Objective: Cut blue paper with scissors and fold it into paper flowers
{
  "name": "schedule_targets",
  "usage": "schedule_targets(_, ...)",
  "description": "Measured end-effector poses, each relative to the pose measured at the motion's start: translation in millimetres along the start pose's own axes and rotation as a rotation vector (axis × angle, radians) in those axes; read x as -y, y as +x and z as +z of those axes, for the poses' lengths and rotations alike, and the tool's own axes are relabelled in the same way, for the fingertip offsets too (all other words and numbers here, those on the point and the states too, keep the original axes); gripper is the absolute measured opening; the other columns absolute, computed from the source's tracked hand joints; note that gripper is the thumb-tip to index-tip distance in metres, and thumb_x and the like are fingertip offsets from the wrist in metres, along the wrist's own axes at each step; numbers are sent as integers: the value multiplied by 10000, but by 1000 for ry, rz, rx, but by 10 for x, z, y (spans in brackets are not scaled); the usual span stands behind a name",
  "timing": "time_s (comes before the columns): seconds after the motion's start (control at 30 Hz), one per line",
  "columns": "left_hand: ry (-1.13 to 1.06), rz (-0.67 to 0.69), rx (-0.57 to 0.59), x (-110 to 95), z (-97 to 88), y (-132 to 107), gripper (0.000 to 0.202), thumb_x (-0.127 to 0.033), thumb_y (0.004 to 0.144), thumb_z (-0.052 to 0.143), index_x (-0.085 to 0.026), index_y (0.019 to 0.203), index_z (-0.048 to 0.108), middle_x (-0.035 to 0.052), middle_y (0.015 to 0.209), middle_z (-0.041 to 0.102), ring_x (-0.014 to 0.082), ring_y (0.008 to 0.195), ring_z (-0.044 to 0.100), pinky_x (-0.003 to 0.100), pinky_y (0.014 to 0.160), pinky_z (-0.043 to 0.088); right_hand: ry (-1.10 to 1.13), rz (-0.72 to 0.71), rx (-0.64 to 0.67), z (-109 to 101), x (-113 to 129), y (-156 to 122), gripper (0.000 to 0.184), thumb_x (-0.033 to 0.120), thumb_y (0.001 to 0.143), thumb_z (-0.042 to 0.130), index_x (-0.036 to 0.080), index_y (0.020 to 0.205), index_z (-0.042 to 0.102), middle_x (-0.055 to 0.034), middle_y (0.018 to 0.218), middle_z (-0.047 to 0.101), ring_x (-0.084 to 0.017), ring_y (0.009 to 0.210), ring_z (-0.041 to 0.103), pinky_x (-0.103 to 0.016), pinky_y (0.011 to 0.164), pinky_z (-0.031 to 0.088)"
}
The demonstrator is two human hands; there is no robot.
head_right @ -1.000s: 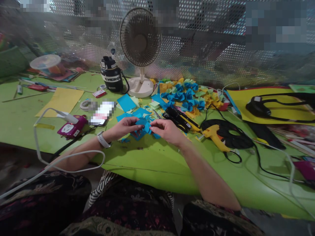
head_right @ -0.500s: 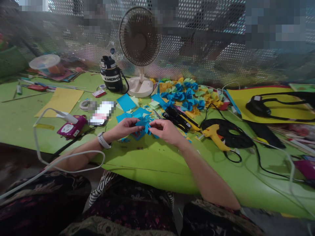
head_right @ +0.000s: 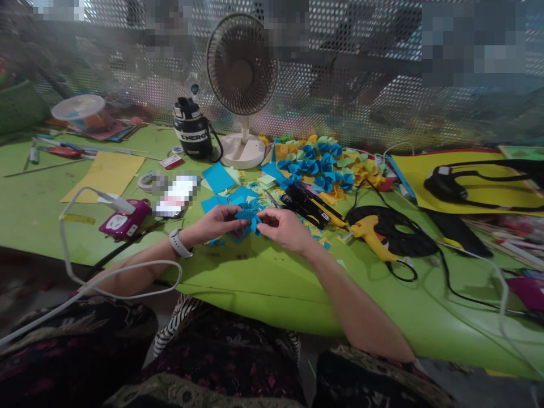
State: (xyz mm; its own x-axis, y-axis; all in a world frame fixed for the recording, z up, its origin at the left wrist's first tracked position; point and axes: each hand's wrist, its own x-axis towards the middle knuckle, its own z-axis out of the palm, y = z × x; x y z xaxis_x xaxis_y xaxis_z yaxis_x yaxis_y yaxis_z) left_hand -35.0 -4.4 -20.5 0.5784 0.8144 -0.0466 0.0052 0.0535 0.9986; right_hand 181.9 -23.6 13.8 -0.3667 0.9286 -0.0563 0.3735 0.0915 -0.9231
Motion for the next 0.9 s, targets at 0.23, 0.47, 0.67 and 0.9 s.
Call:
schedule_targets(0.23,139,40,5,-40,13,-27,325,-439,812,724,-124,830,647,16,698,650,103,592,626,228,595,548,175,23,98,105,-74,54,357,305,688,731,185,1025,719,-35,921,735,-182,853,660,-342,836,511)
schedule_targets(0.47,161,124,42,-139,-16,-61,340,-459,815,716,-125,768,668,23,724,649,101,651,605,230,647,514,429,174,184,73,-44,58,359,331,663,776,180,985,726,-37,898,737,-133,742,635,-282,728,510)
schedule_targets(0.67,38,72,10,-111,14,-51,360,-407,651,858,-110,726,670,15,680,650,93,615,577,221,599,475,523,247,193,126,-42,49,346,295,615,810,185,931,722,-40,939,744,-130,747,639,-279,737,526)
schedule_targets(0.9,-13,10,-52,-79,22,-32,387,-401,586,898,-99,679,674,25,637,671,88,572,589,221,577,492,513,225,178,155,-86,63,262,302,664,760,177,887,704,-26,848,728,-136,732,647,-303,761,528)
